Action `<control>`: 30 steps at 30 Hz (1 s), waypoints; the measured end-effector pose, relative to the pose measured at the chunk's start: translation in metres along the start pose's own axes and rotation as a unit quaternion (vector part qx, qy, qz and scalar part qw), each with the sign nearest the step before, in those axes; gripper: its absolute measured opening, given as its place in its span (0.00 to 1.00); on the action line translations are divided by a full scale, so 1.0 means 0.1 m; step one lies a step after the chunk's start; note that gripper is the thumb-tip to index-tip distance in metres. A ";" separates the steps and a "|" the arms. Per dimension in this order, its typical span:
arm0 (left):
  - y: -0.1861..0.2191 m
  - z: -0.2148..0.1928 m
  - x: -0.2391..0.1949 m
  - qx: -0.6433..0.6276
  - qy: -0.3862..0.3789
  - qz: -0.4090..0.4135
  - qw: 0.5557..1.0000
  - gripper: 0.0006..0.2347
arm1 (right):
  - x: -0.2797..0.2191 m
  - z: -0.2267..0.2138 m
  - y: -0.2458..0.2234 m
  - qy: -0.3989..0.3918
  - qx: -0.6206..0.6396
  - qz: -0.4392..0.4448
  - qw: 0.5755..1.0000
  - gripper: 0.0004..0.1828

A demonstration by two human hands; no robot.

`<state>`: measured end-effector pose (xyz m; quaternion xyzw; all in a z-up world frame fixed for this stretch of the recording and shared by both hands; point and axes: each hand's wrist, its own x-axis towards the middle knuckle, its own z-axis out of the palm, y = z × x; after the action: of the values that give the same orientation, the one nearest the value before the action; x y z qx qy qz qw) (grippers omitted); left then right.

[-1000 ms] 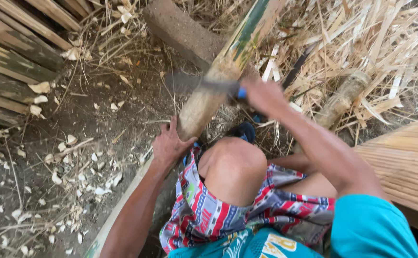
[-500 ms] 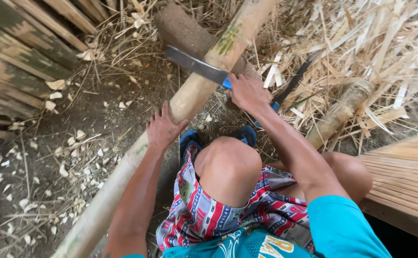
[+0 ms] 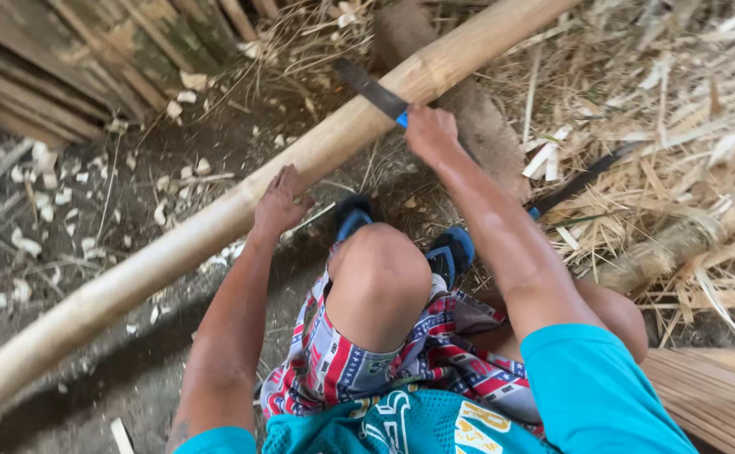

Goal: The person sits on the ground and uses a machete to shave the outer layer off a long bamboo pole. They repeatedly strike and scrape the bamboo, rotating it to remove the green skin and create a smooth surface. The person then splits the bamboo lengthwise using the machete.

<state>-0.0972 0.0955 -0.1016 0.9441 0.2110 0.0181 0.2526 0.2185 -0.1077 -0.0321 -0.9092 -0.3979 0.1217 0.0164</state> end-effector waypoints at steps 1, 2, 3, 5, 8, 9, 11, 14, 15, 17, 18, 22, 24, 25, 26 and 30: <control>-0.07 0.01 -0.07 -0.045 -0.015 -0.063 0.997 0.38 | 0.06 0.04 -0.06 -0.012 -0.011 -0.004 1.000 0.12; -0.10 0.04 -0.09 -0.095 -0.027 -0.128 0.987 0.38 | 0.14 0.07 -0.11 -0.023 -0.027 -0.009 0.999 0.12; -0.12 0.08 -0.12 -0.146 -0.038 -0.191 0.970 0.38 | 0.22 0.09 -0.17 -0.034 -0.043 -0.014 0.998 0.12; -0.20 0.11 -0.13 -0.193 0.038 -0.174 0.965 0.40 | 0.50 0.06 -0.31 -0.054 -0.062 -0.016 0.997 0.13; -0.39 0.41 -0.13 -0.260 0.090 -0.255 0.927 0.29 | 0.67 0.02 -0.35 -0.091 -0.097 -0.012 0.991 0.14; -0.49 0.54 -0.08 -0.281 0.100 -0.300 0.906 0.24 | 0.74 -0.06 -0.38 -0.080 -0.115 -0.019 0.990 0.14; -0.70 0.87 -0.11 -0.611 0.104 -0.448 0.644 0.20 | 0.81 -0.29 -0.46 -0.084 -0.116 -0.033 0.989 0.14; -0.78 1.36 0.08 -0.777 0.184 -0.479 0.365 0.15 | 0.84 -0.72 -0.63 -0.160 -0.212 -0.037 0.963 0.20; -0.76 1.48 0.14 -0.791 0.226 -0.476 0.312 0.14 | 0.82 -0.88 -0.64 -0.189 -0.220 -0.036 0.956 0.22; -0.56 1.71 0.26 -0.834 0.237 -0.429 0.252 0.15 | 0.89 -0.98 -0.75 -0.213 -0.229 -0.051 0.949 0.23; -0.47 1.78 0.34 -0.854 0.241 -0.402 0.226 0.16 | 0.96 -0.93 -0.83 -0.204 -0.229 -0.065 0.950 0.23; -0.24 1.94 0.39 -0.877 0.283 -0.366 0.133 0.18 | 1.26 -0.51 -0.95 -0.154 -0.100 -0.113 0.976 0.29; -0.21 1.94 0.35 -0.876 0.302 -0.364 0.093 0.20 | 1.40 -0.22 -0.97 -0.140 -0.023 -0.153 0.978 0.26; -0.19 1.88 0.34 -0.875 0.310 -0.365 0.071 0.21 | 1.44 -0.13 -0.94 -0.193 0.009 -0.105 0.976 0.26; -0.21 1.78 0.37 -0.874 0.319 -0.363 0.050 0.22 | 1.46 -0.04 -0.92 -0.243 0.040 -0.058 0.967 0.26; -0.42 1.49 0.31 -0.896 0.360 -0.259 0.013 0.29 | 1.62 0.04 -0.60 -0.309 0.028 -0.043 0.950 0.27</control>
<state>-0.0647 0.0712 -0.2546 -0.2755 0.3217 0.4642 0.7779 0.2804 0.0505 -0.0620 -0.8083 -0.4189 0.4065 -0.0767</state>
